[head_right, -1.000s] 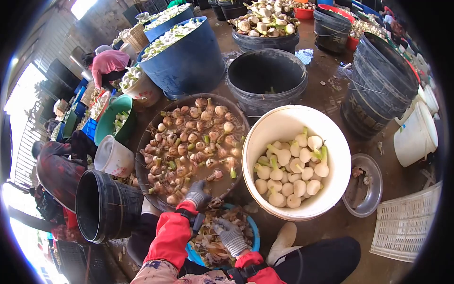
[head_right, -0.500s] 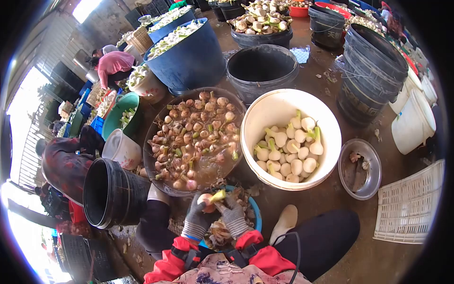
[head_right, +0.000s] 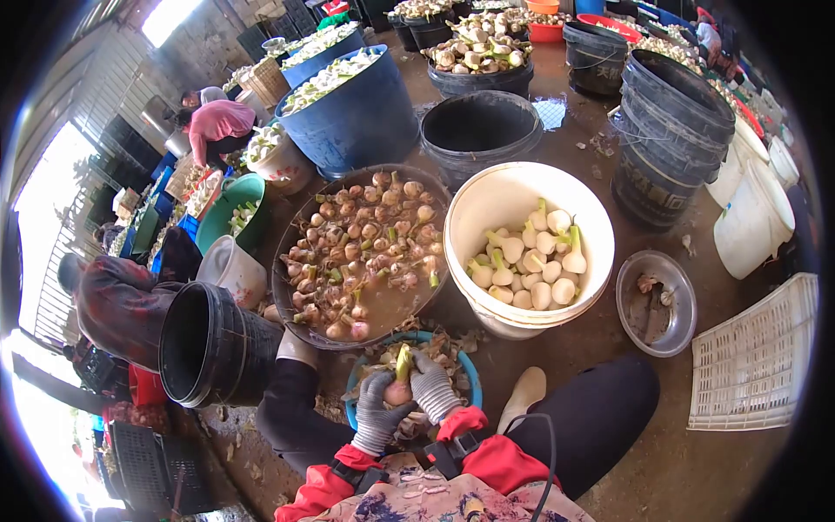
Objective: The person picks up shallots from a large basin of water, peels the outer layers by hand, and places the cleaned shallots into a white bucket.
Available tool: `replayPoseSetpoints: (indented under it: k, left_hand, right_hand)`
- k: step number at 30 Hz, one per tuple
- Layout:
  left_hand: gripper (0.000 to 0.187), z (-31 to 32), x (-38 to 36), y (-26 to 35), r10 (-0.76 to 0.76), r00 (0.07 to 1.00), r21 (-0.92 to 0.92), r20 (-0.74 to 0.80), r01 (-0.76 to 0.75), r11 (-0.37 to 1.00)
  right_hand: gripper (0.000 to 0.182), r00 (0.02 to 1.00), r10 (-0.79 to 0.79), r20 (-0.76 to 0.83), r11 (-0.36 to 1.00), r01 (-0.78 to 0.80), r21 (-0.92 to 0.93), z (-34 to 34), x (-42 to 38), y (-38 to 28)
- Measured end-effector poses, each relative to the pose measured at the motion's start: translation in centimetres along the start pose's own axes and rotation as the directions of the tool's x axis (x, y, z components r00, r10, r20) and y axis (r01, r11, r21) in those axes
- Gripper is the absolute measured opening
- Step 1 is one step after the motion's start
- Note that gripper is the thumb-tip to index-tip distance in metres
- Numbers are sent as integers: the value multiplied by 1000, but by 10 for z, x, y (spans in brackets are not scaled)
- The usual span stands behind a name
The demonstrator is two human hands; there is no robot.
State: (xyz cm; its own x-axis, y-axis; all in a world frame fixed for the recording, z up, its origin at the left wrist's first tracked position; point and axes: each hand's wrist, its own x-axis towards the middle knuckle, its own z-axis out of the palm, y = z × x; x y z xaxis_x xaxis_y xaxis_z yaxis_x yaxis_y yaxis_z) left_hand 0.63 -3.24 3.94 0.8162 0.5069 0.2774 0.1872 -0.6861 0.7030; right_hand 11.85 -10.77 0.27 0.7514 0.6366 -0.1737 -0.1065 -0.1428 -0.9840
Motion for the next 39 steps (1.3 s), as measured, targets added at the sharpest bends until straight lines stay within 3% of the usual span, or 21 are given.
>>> replayPoseSetpoints:
  k: [2,4,5,11,16,17,18,19,20,22,23,24,26,28,30,31,32,35,36,38,39]
  left_hand:
    - [66,-3,-2,-2,-1,998,23,-62,2,1000]
    - [67,-5,-2,-4,-5,996,26,-88,8,1000]
    - [65,-5,-2,-3,-8,996,63,-84,14,998]
    - [62,-4,-1,7,40,999,271,-35,-29,962]
    - [58,-5,1,13,89,996,409,22,-90,908]
    - [58,-4,1,11,88,996,410,24,-90,908]
    - [58,-4,1,5,-178,984,25,10,178,984]
    - [58,-4,1,-1,-418,903,-353,101,425,833]
    - [56,-8,0,-9,-506,806,-772,307,522,363]
    - [54,-19,0,-12,-422,693,-810,585,474,-345]
    - [57,-19,0,-14,-537,628,-826,563,442,-350]
    - [57,-20,-1,-17,-541,628,-829,559,438,-349]
    - [62,-24,0,-20,-490,648,-809,584,517,-280]
    - [62,-19,-6,-21,-500,652,-822,569,472,-320]
    - [71,-9,-24,-36,-445,749,-806,491,584,93]
    - [74,-4,-24,-33,-434,854,-789,286,467,399]
    - [74,-4,-22,-33,-435,853,-789,287,468,399]
    - [80,-5,-8,-40,-465,884,-721,53,356,595]
    - [80,-5,-4,-42,-464,884,-721,50,354,596]
    - [72,-13,21,-26,-682,706,-820,193,497,283]
    - [76,-18,33,-12,-747,628,-855,218,492,164]
  right_hand:
    - [38,995,18,97,998,-24,66,-8,-1,-1]
    - [41,977,-101,185,992,86,90,-7,0,2]
    - [47,982,-119,148,991,127,-47,-3,-1,4]
    - [43,994,77,72,996,-73,-60,2,-7,-11]
    - [38,991,136,9,988,-134,-74,5,-2,2]
    - [38,996,85,31,995,-83,-45,1,-2,0]
    - [38,998,34,49,999,-33,-15,-4,-2,-2]
    - [38,997,-59,44,996,61,-59,-8,-2,-5]
    - [38,997,-56,46,997,58,-57,-11,-4,-8]
    - [37,983,-76,169,968,32,250,-14,-6,-14]
    - [36,972,-146,185,985,125,120,-14,-4,-11]
    - [36,971,-147,190,985,125,122,-10,-5,-10]
    - [34,975,-153,160,936,91,340,-2,-8,-12]
    - [34,963,-139,232,964,79,253,-3,-8,-19]
    - [37,888,273,369,769,-432,471,-2,-14,-29]
    - [36,910,220,350,712,-395,580,2,-14,-29]
    - [36,910,220,351,711,-396,581,2,-14,-30]
    - [31,980,53,193,961,-103,259,8,-15,-22]
    - [31,980,51,195,961,-101,258,8,-14,-18]
    - [33,991,-80,103,991,69,115,6,-12,-13]
    - [35,994,-38,103,991,24,134,5,-12,-10]
